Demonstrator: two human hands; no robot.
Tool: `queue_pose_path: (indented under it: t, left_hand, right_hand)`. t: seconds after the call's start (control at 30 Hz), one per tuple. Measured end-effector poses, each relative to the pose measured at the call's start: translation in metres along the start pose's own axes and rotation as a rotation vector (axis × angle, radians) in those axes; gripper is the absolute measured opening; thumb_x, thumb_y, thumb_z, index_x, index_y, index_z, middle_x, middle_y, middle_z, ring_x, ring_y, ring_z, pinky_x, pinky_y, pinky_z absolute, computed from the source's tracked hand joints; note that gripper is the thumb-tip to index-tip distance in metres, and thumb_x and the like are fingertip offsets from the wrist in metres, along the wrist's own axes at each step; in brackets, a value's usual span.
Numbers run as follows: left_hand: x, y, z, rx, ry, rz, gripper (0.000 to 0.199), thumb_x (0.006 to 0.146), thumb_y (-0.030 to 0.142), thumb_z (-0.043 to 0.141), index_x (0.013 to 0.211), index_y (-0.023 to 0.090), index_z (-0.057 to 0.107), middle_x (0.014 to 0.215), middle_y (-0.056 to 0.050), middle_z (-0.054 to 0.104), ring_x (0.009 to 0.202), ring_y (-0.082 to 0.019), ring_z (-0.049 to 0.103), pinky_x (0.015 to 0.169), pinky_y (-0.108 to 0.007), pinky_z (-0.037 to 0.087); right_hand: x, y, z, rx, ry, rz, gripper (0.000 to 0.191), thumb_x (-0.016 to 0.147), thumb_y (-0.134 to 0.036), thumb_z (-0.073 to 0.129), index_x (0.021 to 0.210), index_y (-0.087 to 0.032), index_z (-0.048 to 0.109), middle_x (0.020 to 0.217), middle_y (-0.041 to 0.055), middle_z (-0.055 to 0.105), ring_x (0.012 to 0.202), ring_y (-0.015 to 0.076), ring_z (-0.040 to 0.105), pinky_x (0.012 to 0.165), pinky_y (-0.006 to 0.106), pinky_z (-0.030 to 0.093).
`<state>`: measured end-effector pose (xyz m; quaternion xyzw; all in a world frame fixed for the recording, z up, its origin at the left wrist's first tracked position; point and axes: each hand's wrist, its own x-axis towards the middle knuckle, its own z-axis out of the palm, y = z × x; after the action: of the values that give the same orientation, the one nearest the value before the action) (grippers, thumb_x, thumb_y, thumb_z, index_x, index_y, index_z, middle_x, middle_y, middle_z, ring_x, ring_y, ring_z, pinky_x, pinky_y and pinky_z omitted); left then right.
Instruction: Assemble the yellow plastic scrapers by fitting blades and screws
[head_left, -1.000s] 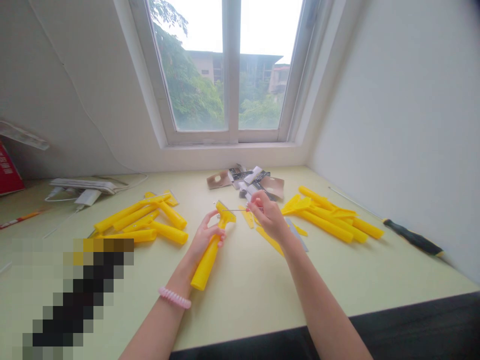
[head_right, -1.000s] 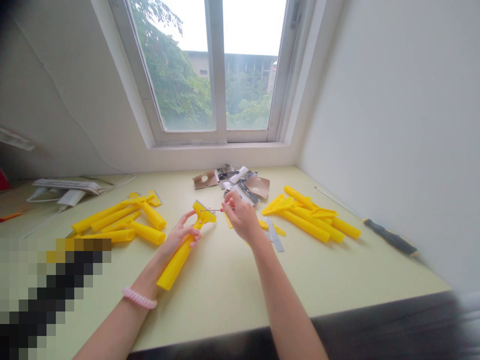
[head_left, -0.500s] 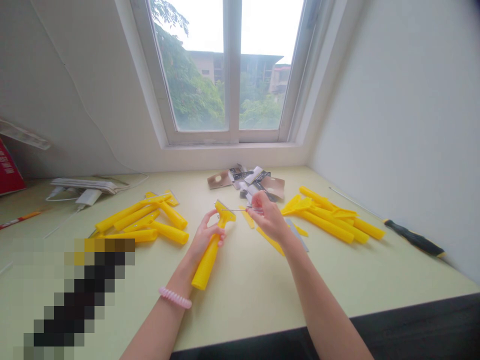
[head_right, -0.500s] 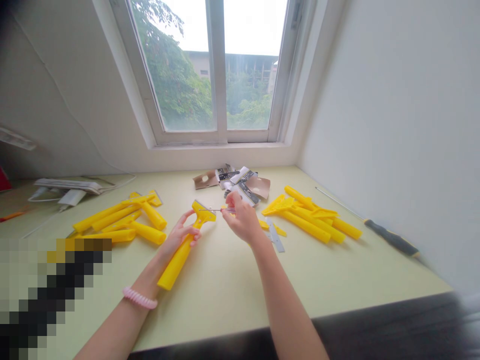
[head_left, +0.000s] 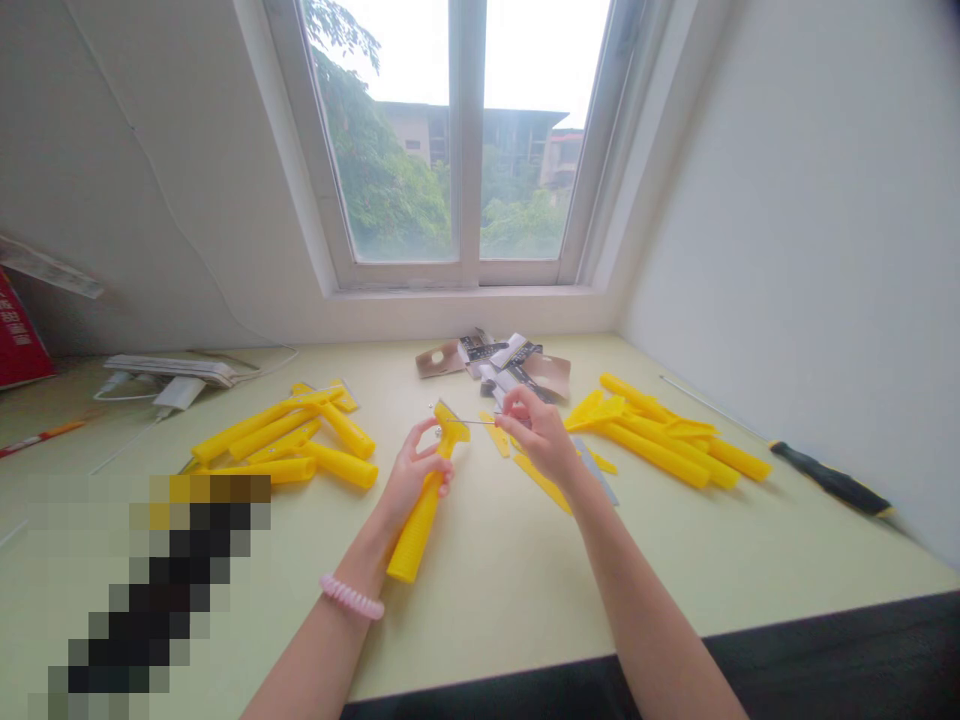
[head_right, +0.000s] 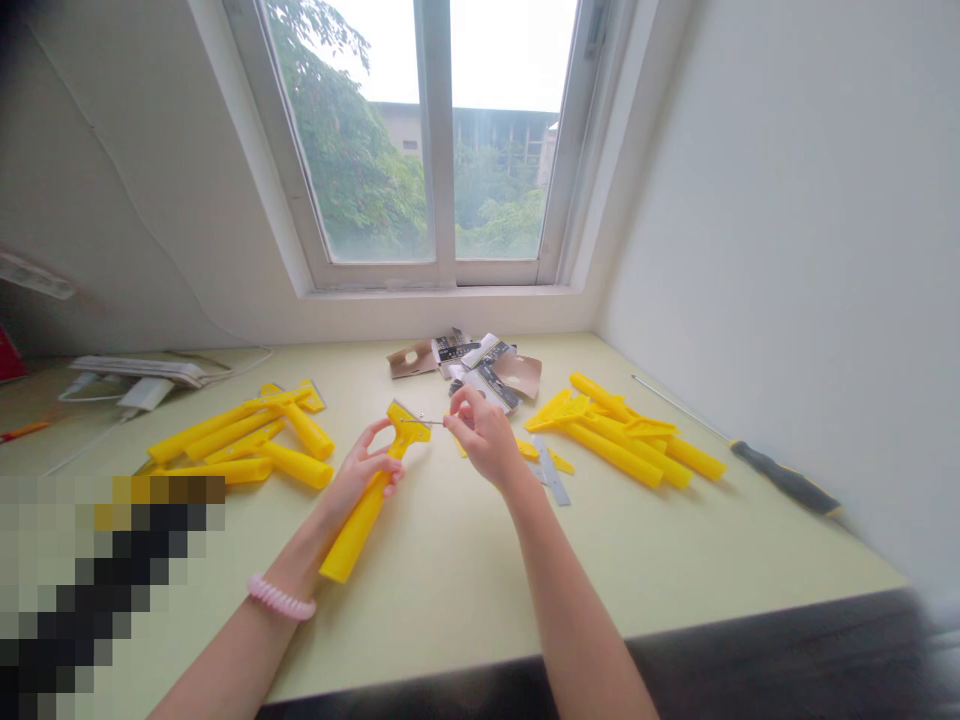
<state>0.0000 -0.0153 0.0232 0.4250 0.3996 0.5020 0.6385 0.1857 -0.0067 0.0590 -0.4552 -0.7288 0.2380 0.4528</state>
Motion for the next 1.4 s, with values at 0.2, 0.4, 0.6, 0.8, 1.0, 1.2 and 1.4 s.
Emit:
queue_pose_path:
  t: [0.2, 0.4, 0.6, 0.8, 1.0, 1.2, 1.4]
  left_hand:
    - [-0.0007, 0.0005, 0.0009, 0.003, -0.005, 0.003, 0.073, 0.055, 0.012, 0.055, 0.124, 0.023, 0.032, 0.057, 0.004, 0.053, 0.043, -0.009, 0.046, 0.038, -0.018, 0.034]
    - [-0.0005, 0.0022, 0.0012, -0.028, 0.003, -0.005, 0.074, 0.055, 0.010, 0.055, 0.125, 0.024, 0.032, 0.062, 0.003, 0.056, 0.045, -0.009, 0.047, 0.038, -0.018, 0.034]
    - [-0.0002, 0.0016, 0.0009, -0.026, -0.005, 0.010, 0.075, 0.055, 0.010, 0.056, 0.126, 0.023, 0.033, 0.060, 0.003, 0.054, 0.045, -0.009, 0.047, 0.038, -0.018, 0.034]
    - [0.0005, 0.0003, -0.0005, -0.032, 0.002, 0.031, 0.076, 0.056, 0.009, 0.055, 0.126, 0.024, 0.031, 0.059, 0.003, 0.055, 0.045, -0.009, 0.046, 0.038, -0.019, 0.034]
    - [-0.0006, 0.0013, 0.0014, -0.037, 0.013, 0.029, 0.078, 0.055, 0.010, 0.055, 0.128, 0.023, 0.030, 0.059, 0.003, 0.056, 0.044, -0.009, 0.047, 0.038, -0.018, 0.033]
    - [0.0016, 0.0014, 0.0001, -0.075, 0.034, 0.040, 0.081, 0.054, 0.010, 0.056, 0.129, 0.022, 0.028, 0.058, 0.004, 0.055, 0.044, -0.009, 0.047, 0.038, -0.017, 0.032]
    - [0.0010, 0.0006, 0.0000, -0.060, 0.038, 0.049, 0.079, 0.054, 0.009, 0.056, 0.128, 0.021, 0.030, 0.059, 0.003, 0.056, 0.044, -0.009, 0.047, 0.038, -0.018, 0.033]
  right_hand:
    - [0.0006, 0.0015, -0.0004, 0.003, 0.016, 0.000, 0.007, 0.077, -0.026, 0.045, 0.074, -0.020, 0.042, 0.055, -0.0058, 0.043, 0.046, 0.0083, 0.038, 0.045, 0.020, 0.029]
    - [0.0003, -0.0017, 0.0000, -0.085, 0.064, -0.077, 0.012, 0.073, -0.027, 0.052, 0.069, -0.019, 0.044, 0.064, -0.0023, 0.049, 0.058, 0.0105, 0.046, 0.054, 0.022, 0.038]
    - [-0.0002, -0.0002, 0.0029, 0.056, 0.080, -0.021, 0.024, 0.074, -0.032, 0.054, 0.061, -0.020, 0.037, 0.052, -0.0049, 0.041, 0.047, 0.0085, 0.040, 0.045, 0.021, 0.034]
    - [-0.0003, 0.0002, 0.0045, 0.059, 0.070, -0.008, 0.027, 0.074, -0.036, 0.054, 0.061, -0.020, 0.037, 0.050, -0.0060, 0.040, 0.045, 0.0076, 0.038, 0.045, 0.020, 0.032]
    - [0.0005, 0.0016, 0.0048, 0.038, 0.027, 0.018, 0.021, 0.076, -0.037, 0.050, 0.068, -0.020, 0.043, 0.054, -0.0045, 0.046, 0.047, 0.0091, 0.044, 0.047, 0.021, 0.035]
    - [0.0008, -0.0005, 0.0066, -0.097, 0.051, -0.060, 0.019, 0.074, -0.036, 0.053, 0.069, -0.019, 0.047, 0.065, -0.0017, 0.053, 0.058, 0.0109, 0.050, 0.053, 0.022, 0.038]
    - [0.0011, 0.0030, 0.0076, -0.058, 0.060, -0.033, 0.021, 0.074, -0.038, 0.054, 0.068, -0.019, 0.050, 0.065, -0.0004, 0.056, 0.057, 0.0111, 0.052, 0.054, 0.023, 0.040]
